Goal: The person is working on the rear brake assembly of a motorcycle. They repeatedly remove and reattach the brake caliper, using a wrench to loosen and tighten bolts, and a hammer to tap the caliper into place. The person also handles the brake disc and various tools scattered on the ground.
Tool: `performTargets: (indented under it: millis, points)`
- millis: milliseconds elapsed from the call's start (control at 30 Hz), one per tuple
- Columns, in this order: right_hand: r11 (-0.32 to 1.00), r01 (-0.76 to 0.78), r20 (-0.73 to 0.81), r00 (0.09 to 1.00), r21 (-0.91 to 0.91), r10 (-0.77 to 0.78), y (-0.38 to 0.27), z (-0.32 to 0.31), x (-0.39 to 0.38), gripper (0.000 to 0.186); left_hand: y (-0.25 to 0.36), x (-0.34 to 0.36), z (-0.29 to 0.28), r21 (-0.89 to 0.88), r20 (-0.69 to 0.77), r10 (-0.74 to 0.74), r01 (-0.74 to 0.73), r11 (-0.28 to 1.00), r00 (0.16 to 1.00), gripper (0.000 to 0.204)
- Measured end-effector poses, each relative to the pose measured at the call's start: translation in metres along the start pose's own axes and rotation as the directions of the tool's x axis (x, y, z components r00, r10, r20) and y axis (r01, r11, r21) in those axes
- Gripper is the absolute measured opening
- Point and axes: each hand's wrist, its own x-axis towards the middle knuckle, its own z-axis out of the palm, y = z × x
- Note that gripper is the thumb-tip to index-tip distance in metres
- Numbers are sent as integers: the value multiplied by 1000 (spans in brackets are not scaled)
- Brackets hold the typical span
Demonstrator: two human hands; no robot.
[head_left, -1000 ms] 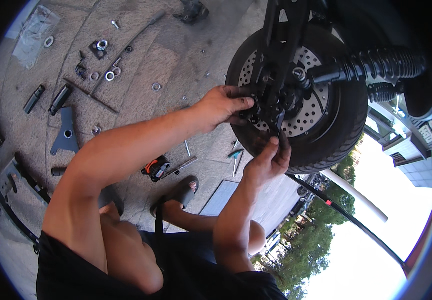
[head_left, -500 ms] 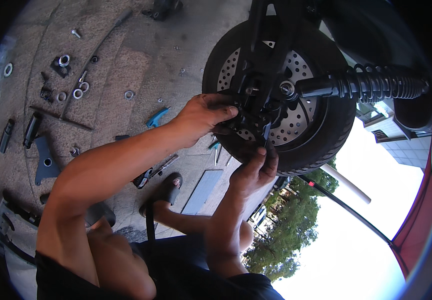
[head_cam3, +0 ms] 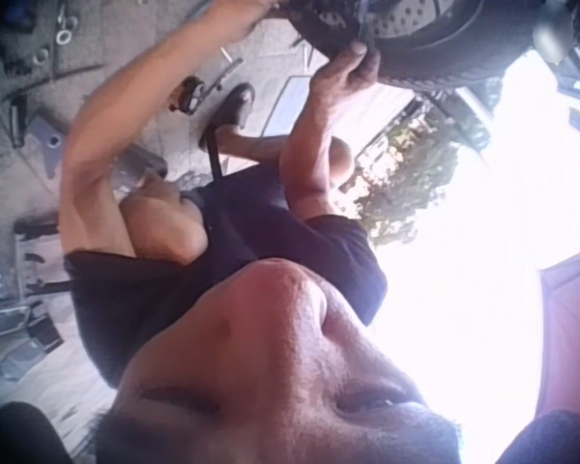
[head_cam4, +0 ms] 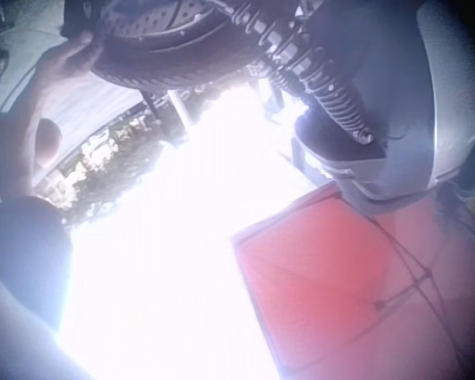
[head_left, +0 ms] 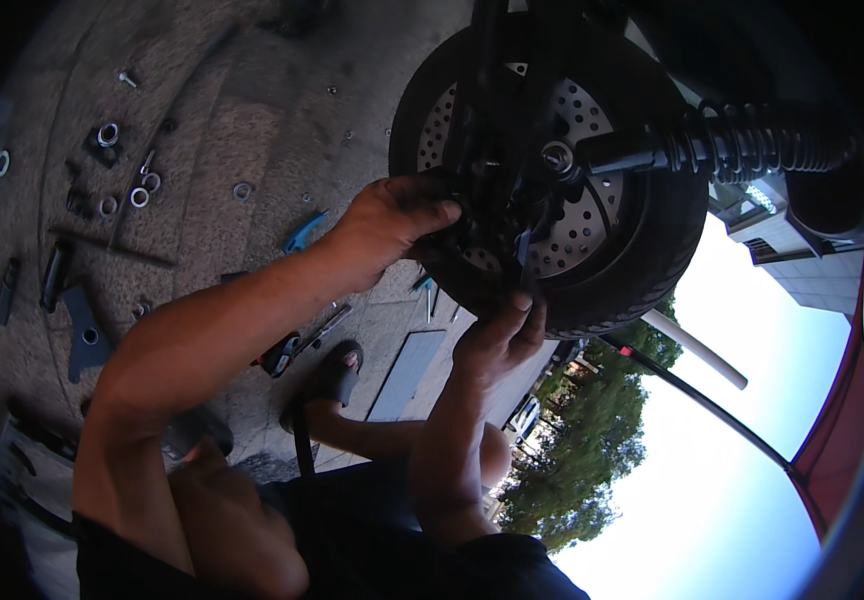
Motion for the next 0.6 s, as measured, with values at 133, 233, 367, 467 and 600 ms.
performTargets:
  millis: [133,233,367,467,600]
  points:
    - [995,-11,67,998,98,5,-4,2,-5,40,0,1,-2,14,44,-10,10,1000,999,65]
    - [998,18,29,999,52,-20,-2,8,0,38,0,2,-2,7,48,6,-7,1000,999,67]
    - [992,98,-13,995,-80,-99,-2,9,1,35,-3,-2,-1,-5,43,-3,3,1000,999,68]
    - [999,13,-27,1000,34,-12,-3,2,-10,35,-10,-9,1,66,15,-81,80,995,997,68]
    - [989,-53,-86,994,135,65,4,1,-17,37,-21,-11,4,36,67,-96,94,995,993,64]
